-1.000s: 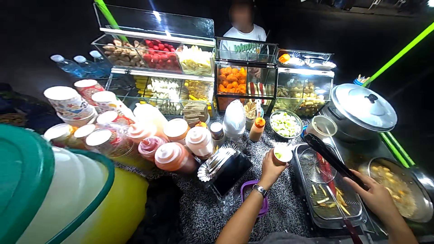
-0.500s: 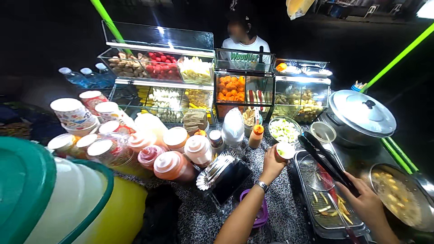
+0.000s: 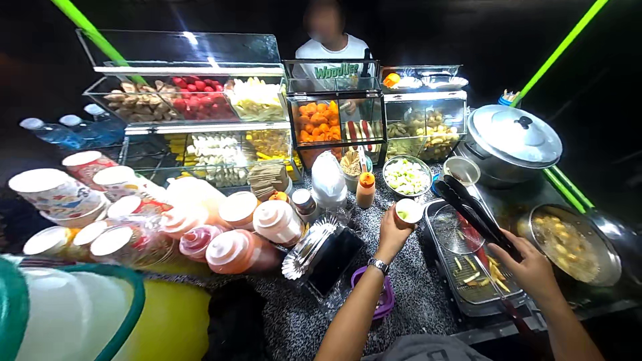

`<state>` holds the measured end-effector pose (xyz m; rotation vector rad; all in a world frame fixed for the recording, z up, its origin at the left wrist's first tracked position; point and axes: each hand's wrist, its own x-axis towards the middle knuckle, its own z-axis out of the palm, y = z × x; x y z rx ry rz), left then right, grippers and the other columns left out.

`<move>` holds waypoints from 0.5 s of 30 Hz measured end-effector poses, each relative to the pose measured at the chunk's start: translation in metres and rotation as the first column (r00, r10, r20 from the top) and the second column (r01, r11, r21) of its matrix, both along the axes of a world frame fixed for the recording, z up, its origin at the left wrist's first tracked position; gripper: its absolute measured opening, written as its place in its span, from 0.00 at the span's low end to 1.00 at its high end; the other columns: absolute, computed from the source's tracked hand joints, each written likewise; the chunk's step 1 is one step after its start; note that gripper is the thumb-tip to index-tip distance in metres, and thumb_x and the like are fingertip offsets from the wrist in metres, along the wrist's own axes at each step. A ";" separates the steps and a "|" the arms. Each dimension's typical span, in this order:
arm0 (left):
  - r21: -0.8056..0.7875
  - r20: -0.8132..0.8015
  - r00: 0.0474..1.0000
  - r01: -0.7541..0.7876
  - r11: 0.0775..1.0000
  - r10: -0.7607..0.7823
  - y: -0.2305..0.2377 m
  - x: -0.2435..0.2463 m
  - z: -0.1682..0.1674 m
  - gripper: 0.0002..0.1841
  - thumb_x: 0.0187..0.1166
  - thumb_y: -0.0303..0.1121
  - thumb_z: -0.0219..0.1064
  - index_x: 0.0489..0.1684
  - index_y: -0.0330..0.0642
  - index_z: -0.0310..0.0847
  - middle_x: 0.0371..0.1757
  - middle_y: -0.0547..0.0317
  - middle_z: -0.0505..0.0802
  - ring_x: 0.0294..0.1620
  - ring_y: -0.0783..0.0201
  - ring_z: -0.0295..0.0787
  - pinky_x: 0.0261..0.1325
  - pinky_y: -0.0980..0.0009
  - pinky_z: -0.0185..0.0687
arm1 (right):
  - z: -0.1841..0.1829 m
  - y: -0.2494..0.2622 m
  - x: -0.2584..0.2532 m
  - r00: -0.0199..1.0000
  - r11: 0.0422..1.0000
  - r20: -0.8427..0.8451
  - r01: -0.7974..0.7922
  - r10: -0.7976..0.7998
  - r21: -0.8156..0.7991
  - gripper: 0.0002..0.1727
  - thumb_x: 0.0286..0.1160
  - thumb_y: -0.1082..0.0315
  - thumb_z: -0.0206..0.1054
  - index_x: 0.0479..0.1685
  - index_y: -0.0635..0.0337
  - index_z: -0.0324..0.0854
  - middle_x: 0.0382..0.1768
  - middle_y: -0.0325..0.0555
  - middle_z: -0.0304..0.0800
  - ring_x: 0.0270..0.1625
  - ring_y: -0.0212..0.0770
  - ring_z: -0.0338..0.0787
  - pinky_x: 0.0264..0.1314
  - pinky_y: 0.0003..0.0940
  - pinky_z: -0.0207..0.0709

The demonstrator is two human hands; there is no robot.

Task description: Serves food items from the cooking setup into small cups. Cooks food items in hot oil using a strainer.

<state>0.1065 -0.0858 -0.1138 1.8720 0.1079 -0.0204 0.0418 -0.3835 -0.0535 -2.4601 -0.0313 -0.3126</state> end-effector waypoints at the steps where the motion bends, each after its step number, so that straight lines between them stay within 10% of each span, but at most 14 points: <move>1: 0.001 -0.001 1.000 -0.002 1.000 0.002 0.000 0.001 -0.001 0.50 0.61 0.36 0.85 0.87 0.29 0.60 0.81 0.33 0.76 0.82 0.46 0.73 0.86 0.55 0.66 | 0.000 0.000 -0.001 1.000 1.000 -0.007 -0.001 0.001 0.000 0.41 0.75 0.40 0.66 0.74 0.68 0.80 0.61 0.69 0.89 0.64 0.66 0.88 0.67 0.67 0.75; 15: -0.023 0.021 1.000 -0.014 1.000 0.014 0.003 -0.001 -0.009 0.51 0.60 0.35 0.86 0.86 0.27 0.60 0.80 0.33 0.77 0.81 0.45 0.74 0.85 0.55 0.67 | -0.004 -0.001 -0.005 1.000 0.999 -0.011 0.002 -0.002 -0.046 0.39 0.76 0.43 0.66 0.74 0.71 0.80 0.59 0.72 0.88 0.61 0.70 0.88 0.63 0.71 0.74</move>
